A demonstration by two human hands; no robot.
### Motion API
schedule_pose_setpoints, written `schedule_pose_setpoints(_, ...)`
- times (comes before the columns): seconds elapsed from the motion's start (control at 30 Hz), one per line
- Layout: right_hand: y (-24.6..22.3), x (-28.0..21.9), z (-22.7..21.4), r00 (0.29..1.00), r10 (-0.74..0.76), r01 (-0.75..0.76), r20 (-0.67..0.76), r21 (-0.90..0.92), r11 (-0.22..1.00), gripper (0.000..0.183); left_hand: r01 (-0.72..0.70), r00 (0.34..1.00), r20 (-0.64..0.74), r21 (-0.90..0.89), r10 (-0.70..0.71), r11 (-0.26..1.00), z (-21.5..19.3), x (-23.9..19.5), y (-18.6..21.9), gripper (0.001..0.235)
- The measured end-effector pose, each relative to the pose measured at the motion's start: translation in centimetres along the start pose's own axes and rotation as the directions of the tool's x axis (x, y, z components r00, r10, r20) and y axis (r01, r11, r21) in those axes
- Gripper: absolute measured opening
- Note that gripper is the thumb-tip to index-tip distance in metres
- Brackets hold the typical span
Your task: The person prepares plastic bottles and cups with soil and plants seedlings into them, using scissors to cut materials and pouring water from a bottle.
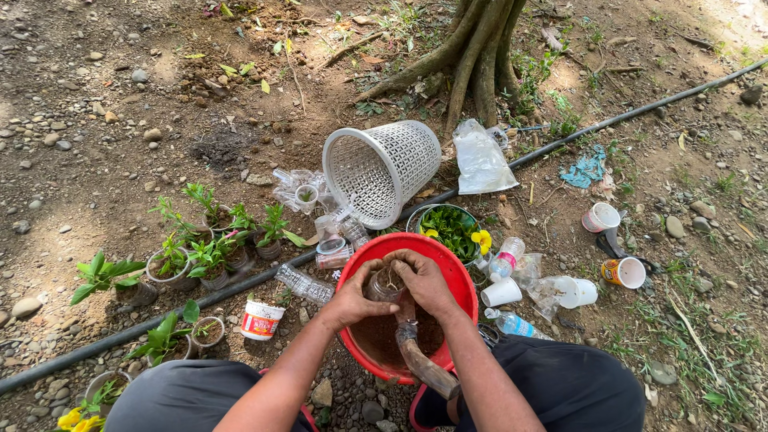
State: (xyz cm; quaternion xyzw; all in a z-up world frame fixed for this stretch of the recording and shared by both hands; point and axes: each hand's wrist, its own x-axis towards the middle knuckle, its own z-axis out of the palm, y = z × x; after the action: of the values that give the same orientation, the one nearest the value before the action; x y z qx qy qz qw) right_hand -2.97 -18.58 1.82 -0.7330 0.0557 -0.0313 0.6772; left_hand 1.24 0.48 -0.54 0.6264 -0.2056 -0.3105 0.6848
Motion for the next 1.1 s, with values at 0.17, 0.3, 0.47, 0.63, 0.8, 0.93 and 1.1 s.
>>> schedule_pose_setpoints(0.17, -2.2, -0.6, 0.6, 0.994, -0.059, 0.070, 0.096, -0.110, 0.991, 0.020, 0.098, 0.995, -0.055, 0.282, -0.086, 0.954, 0.7, -0.4, 0.5, 0.103)
schedule_pose_setpoints(0.3, -0.9, -0.3, 0.1, 0.974, -0.159, 0.106, -0.161, -0.299, 0.948, 0.017, 0.269, 0.945, -0.277, 0.359, -0.172, 0.894, 0.1, -0.5, 1.1, 0.092)
schedule_pose_setpoints(0.47, 6.4, 1.8, 0.0, 0.949, 0.200, -0.306, -0.242, -0.573, 0.760, 0.026, 0.119, 0.951, -0.305, 0.240, -0.042, 0.964, 0.3, -0.7, 0.7, 0.087)
schedule_pose_setpoints(0.63, 16.3, 3.4, 5.0, 0.935, 0.259, -0.099, 0.241, -0.525, 0.846, 0.033, -0.003, 0.950, -0.308, 0.132, 0.044, 0.991, 0.1, -0.1, -0.8, 0.068)
schedule_pose_setpoints(0.8, 22.2, 5.4, 8.9, 0.938, 0.139, -0.041, 0.318, -0.296, 0.954, 0.043, -0.132, 0.962, -0.246, -0.032, 0.120, 0.991, -0.3, 0.0, -1.9, 0.069)
schedule_pose_setpoints(0.93, 23.7, 6.2, 9.7, 0.909, 0.162, -0.117, 0.384, -0.138, 0.983, 0.052, -0.070, 0.976, -0.212, -0.091, 0.049, 0.993, -1.2, -0.1, -1.7, 0.069)
schedule_pose_setpoints(1.1, 24.2, 4.9, 9.4, 0.854, 0.217, -0.428, 0.473, 0.402, 0.809, 0.060, -0.024, 0.972, -0.234, -0.090, 0.002, 0.996, -1.3, -0.4, -1.9, 0.082)
